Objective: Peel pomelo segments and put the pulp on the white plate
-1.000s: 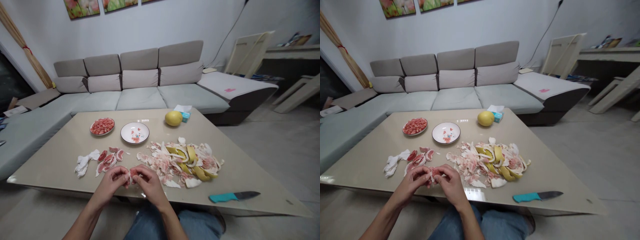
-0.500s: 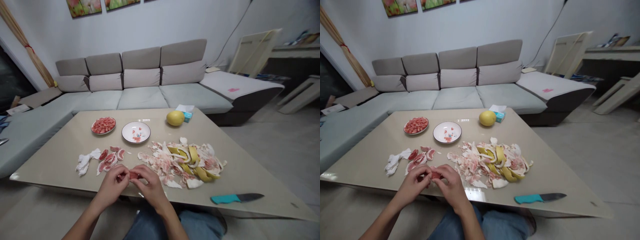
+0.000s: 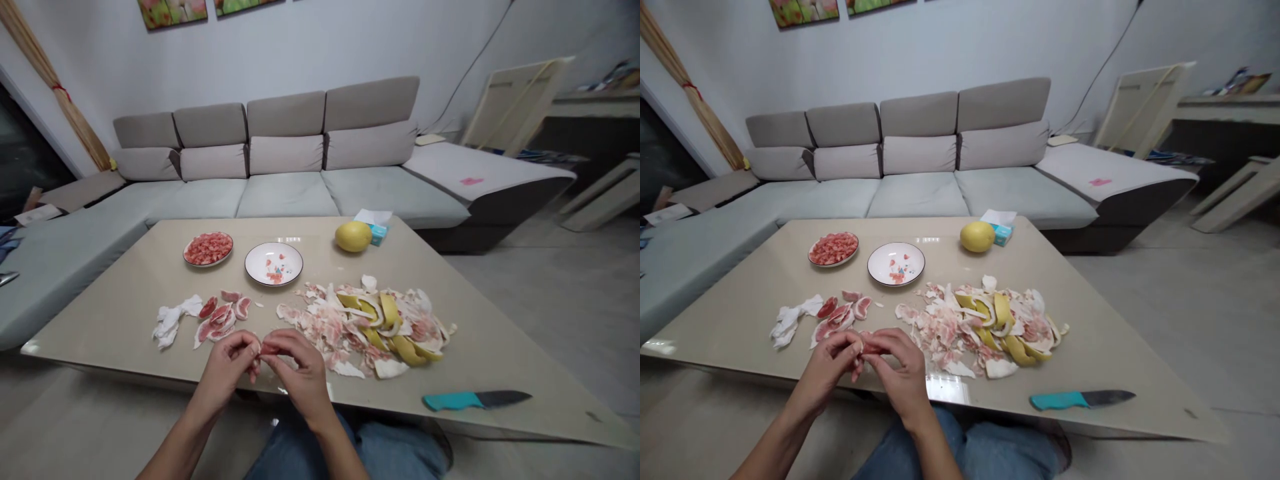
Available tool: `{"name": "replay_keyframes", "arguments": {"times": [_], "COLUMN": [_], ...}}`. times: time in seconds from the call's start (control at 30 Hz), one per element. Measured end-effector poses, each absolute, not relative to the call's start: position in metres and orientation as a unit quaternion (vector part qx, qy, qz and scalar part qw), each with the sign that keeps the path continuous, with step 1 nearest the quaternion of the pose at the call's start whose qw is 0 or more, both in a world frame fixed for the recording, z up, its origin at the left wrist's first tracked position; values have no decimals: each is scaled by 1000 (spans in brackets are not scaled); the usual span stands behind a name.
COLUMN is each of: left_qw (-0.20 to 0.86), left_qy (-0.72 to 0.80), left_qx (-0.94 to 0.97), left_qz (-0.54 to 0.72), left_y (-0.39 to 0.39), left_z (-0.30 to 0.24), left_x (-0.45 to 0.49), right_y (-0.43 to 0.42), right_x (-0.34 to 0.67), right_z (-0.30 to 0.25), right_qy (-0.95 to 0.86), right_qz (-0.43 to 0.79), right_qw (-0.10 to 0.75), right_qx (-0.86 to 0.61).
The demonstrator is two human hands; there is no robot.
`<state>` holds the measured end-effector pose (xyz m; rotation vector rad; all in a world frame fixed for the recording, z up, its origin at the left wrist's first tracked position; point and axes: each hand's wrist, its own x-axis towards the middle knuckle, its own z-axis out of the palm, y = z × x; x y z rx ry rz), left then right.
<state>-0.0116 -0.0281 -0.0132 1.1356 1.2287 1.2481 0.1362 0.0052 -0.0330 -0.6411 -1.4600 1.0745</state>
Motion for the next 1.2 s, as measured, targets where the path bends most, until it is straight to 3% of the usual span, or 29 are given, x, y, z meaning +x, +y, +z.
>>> {"name": "replay_keyframes", "arguments": {"times": [0.17, 0.33, 0.7, 1.2], "left_qw": [365, 293, 508, 526], "left_qy": [546, 560, 493, 494], "left_qx": [563, 632, 505, 529], "left_qz": [502, 450, 494, 447], "left_y": [-30, -32, -31, -28], "left_z": [1, 7, -2, 3], "left_x": [-11, -11, -14, -23], "right_y": [7, 8, 11, 9], "right_x": [141, 143, 143, 141], "right_z": [-30, -29, -37, -35], "right_qy": [-611, -618, -575, -480], "right_qz": [558, 566, 603, 717], "right_qw": [504, 479, 499, 436], "right_qx": [-248, -260, -236, -256]}}
